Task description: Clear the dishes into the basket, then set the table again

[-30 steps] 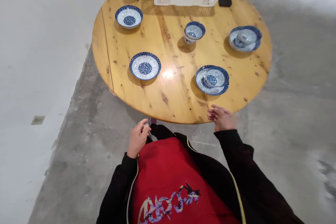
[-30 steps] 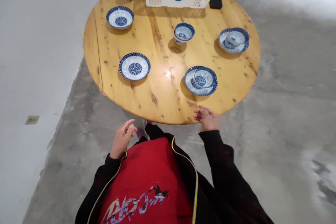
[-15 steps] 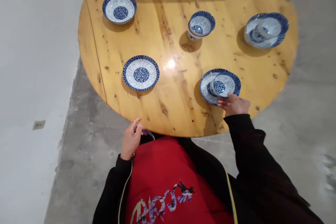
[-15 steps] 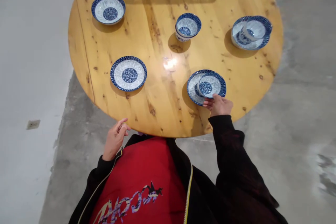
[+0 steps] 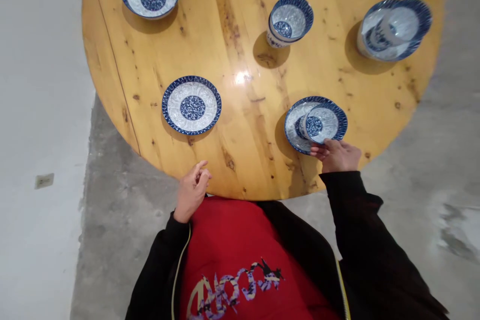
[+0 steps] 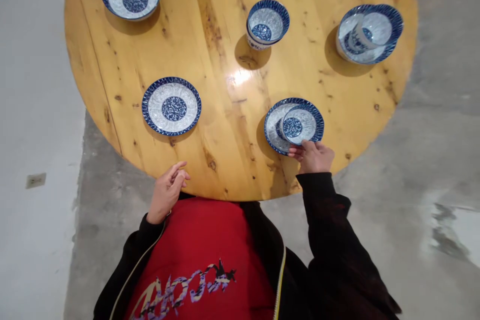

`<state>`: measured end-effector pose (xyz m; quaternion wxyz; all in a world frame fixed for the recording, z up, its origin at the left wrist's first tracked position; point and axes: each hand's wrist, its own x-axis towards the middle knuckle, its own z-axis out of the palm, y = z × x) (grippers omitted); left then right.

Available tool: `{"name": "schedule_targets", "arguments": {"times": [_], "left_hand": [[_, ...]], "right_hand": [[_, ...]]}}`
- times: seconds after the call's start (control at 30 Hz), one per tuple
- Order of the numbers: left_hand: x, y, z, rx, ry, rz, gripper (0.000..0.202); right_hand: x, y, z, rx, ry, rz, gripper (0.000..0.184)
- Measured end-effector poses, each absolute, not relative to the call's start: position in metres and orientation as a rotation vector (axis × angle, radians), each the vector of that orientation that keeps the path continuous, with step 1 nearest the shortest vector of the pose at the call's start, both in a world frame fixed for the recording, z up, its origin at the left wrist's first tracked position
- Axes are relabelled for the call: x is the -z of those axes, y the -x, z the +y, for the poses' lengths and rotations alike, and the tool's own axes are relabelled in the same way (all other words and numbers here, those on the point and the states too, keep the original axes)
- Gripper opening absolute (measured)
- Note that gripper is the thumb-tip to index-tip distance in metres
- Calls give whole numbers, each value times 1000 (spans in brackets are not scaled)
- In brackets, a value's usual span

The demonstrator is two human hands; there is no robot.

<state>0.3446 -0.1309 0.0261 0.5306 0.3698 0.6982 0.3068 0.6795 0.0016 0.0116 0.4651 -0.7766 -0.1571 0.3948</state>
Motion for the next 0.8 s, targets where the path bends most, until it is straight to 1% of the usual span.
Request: {"name": "schedule_targets", "arguments": {"times": [0.27,0.8], "left_hand": [[-18,-326,-113,-695,-945,1640,45],[-7,-291,-80,-636,-980,1636,45]], "right_hand": [[-12,-674,-1,-911,1952,-371,18],[-10,-672,0,-861,2039,-323,14]]}}
